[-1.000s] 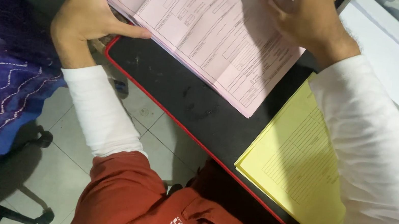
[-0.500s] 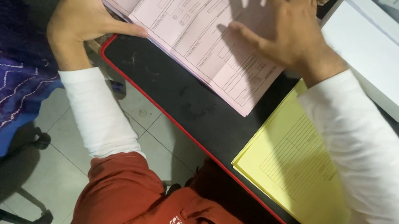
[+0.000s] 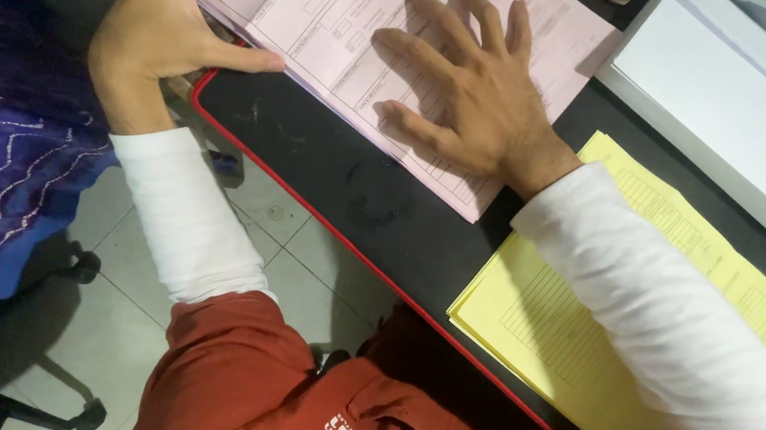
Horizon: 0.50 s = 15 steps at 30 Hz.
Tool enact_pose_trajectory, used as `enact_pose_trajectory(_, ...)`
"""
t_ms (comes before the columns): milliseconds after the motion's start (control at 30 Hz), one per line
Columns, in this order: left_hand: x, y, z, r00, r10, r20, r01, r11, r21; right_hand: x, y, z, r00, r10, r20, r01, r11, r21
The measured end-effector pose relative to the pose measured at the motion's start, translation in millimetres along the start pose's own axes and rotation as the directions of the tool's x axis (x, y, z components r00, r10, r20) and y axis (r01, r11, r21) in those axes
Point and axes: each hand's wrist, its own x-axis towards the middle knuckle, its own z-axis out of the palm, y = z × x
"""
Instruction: Sorting, folding, and inserting various paper documents into envelopes at a desk.
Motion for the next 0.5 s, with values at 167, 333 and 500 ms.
enact_pose_trajectory(167,-4,-4,4,1.0,-0.006,-0.027,0.007,1.0,0.017,-1,1,3,1.0,-0.011,-0.003,0.011,1.0,-0.018)
enact_pose_trajectory(333,20,32,24,0.99,0.012,-0.143,0.036,0.943,0.33,-2,3,4,0.999,-0.029,-0.02,0.028,0.999,-0.026)
enact_pose_trajectory(500,53,97,60,0.988,0.071,0.139,-0.091,0.986,0.142,-1,5,9,0.997,-0.049,-0.061,0.045,0.996,-0.079)
